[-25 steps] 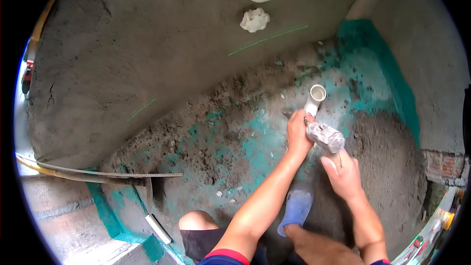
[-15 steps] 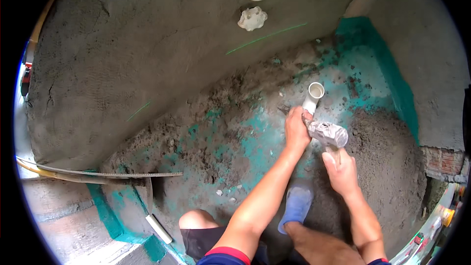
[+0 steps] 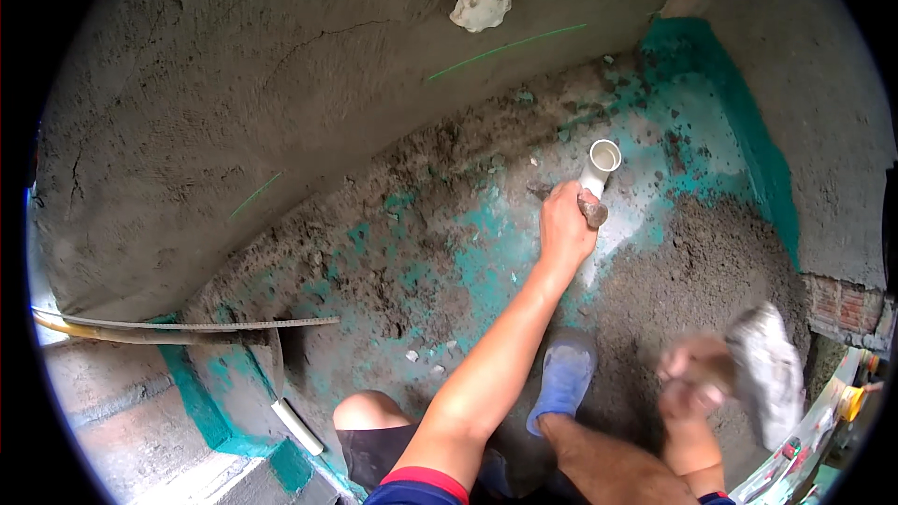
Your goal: The person installs a PVC pipe into a wall by using a hammer and a chisel to chip away concrete and soil, positioning the pipe, and checking measurements with a tape measure.
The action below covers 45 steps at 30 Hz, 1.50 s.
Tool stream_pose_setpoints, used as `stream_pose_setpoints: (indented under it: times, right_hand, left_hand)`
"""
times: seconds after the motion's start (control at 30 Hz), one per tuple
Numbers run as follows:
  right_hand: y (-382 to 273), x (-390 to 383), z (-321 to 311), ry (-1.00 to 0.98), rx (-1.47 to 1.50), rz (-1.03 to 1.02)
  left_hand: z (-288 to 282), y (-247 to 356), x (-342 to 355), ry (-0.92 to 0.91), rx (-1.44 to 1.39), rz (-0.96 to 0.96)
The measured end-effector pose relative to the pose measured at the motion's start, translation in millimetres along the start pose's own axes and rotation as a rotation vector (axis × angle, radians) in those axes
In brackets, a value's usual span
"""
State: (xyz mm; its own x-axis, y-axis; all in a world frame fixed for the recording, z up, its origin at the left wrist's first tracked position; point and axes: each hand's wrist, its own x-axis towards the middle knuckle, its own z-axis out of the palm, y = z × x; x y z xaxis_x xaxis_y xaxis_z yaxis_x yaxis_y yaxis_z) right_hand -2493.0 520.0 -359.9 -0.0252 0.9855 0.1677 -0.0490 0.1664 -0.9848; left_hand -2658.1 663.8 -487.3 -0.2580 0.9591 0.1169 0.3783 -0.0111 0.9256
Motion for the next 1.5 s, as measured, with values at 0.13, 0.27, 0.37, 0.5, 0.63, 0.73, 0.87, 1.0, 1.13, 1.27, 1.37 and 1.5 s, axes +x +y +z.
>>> stream_pose_setpoints:
  times: [0.13,0.27,0.37,0.5,0.63,0.73,0.87,1.0,1.13,1.27,1.37,1.5]
  right_hand:
    - [64.9,40.4,19.0,-0.059,-0.790,0.155]
    - [29.7,21.4,23.4,0.007,-0.441,0.444]
    - [-3.0,11.3,27.4,0.133,-0.087,0.325]
    - [82.5,-17.5,-9.1,0.065,-0.335,0.128]
    - [46.7,26.5,26.4,0.019,-0.584,0.471]
    - [25.1,-1.4,25.6,0.069,-0.291,0.404]
    - [94.7,-22.5,12.9,0.124,-0.440,0.045]
    - [67.3,15.9,30.2,0.069,-0.591,0.272]
    - [61.4,-13.7,16.0,0.037,-0.458,0.542]
    - [39.6,-19.9,14.1,0.044,-0.427,0.352]
    - [35.0,-38.0,2.1,-0.049,-0.469,0.256]
    - [81.1,14.6,25.7,-0.030,-0.770,0.173]
  left_hand:
    - [0.3,4.5,3.1,-0.048,0.004,-0.019]
    - [-6.9,-16.6,-0.8,-0.002,0.058,-0.001]
    - [-3.2,-14.2,-4.5,0.018,0.031,0.032]
    - [15.3,-7.9,-7.9,0.018,-0.010,0.050]
    - [4.4,-24.6,-12.3,-0.033,0.049,0.072]
    - [-0.9,-25.0,-12.9,-0.012,0.059,0.044]
    - [13.9,-18.1,-12.4,-0.014,0.016,0.095]
    - [2.6,-30.6,-7.0,-0.007,0.061,0.141]
    - [-1.3,-24.8,-13.6,-0.047,0.061,0.089]
    - [-11.5,-25.8,-16.2,-0.107,0.087,0.127]
    - [-14.7,-25.2,-13.4,-0.126,0.086,0.056]
    - [-5.6,-19.8,-8.6,-0.083,0.055,0.099]
